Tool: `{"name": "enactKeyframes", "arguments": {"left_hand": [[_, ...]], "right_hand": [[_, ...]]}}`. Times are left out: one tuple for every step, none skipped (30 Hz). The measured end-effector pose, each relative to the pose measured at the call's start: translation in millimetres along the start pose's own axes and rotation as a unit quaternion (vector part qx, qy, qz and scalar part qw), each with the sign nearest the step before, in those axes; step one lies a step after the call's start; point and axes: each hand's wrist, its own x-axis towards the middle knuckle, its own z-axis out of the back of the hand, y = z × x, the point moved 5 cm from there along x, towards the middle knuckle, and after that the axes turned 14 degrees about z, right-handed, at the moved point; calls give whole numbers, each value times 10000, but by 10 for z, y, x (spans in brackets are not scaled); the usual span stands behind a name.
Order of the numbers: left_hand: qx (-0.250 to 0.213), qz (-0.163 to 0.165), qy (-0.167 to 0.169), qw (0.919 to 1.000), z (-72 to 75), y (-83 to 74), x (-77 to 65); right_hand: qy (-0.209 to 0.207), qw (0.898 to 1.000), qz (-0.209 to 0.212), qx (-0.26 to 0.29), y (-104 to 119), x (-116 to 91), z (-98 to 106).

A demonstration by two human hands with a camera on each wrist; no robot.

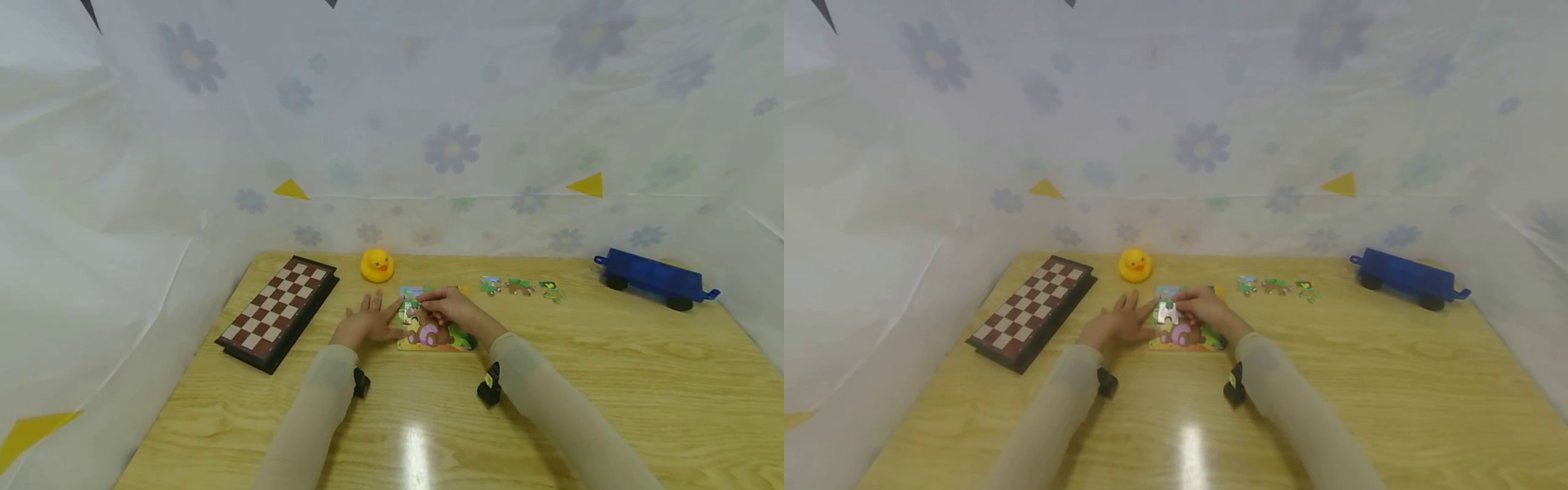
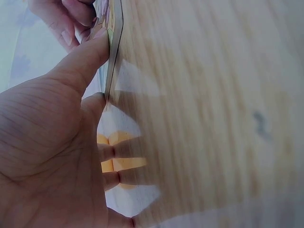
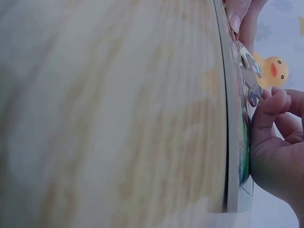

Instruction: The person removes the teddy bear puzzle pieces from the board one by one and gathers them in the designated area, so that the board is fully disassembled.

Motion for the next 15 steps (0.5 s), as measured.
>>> {"name": "enactKeyframes", "arguments": {"left_hand": [[2,5,9,10000,0,-1,2],[8,12,18,10000,-1,-1,3],[17,17,24,10000,-1,-2,5],[30,22,30,10000,-1,-2,5],[48,26,33,10000,-1,-3,6],[68,29,28,10000,-2,-3,7],[83,30,25,10000,-2,-3,7],[102,28,14,9999,-2,-4,7],[113,23,7,9999,-1,-5,7],[104,19,2,9999,-1,-5,7],[105,15,-5,9999,0,-5,6],[101,10,-9,9999,1,-4,4],[95,4,-11,10000,2,-4,2],[92,2,-11,10000,3,-2,-1],[84,1,-11,10000,4,-1,-3]], "right_hand": [[-6,10000,8,11,-3,3,1],[-16,10000,-5,30,-9,5,2],[-12,10000,-7,32,-15,8,4],[-18,10000,-19,38,-22,11,7],[-23,10000,-29,39,-27,13,8],[-17,10000,-25,26,-30,12,10],[-11,10000,-16,13,-34,13,12],[-7,10000,-10,5,-37,11,14],[9,10000,7,-8,-34,9,14],[13,10000,15,2,-34,5,13],[41,10000,30,7,-32,3,11],[76,10000,49,11,-32,2,9],[101,9999,57,16,-32,1,6],[120,9999,55,28,-32,0,5],[145,9999,57,28,-31,0,3]]}}
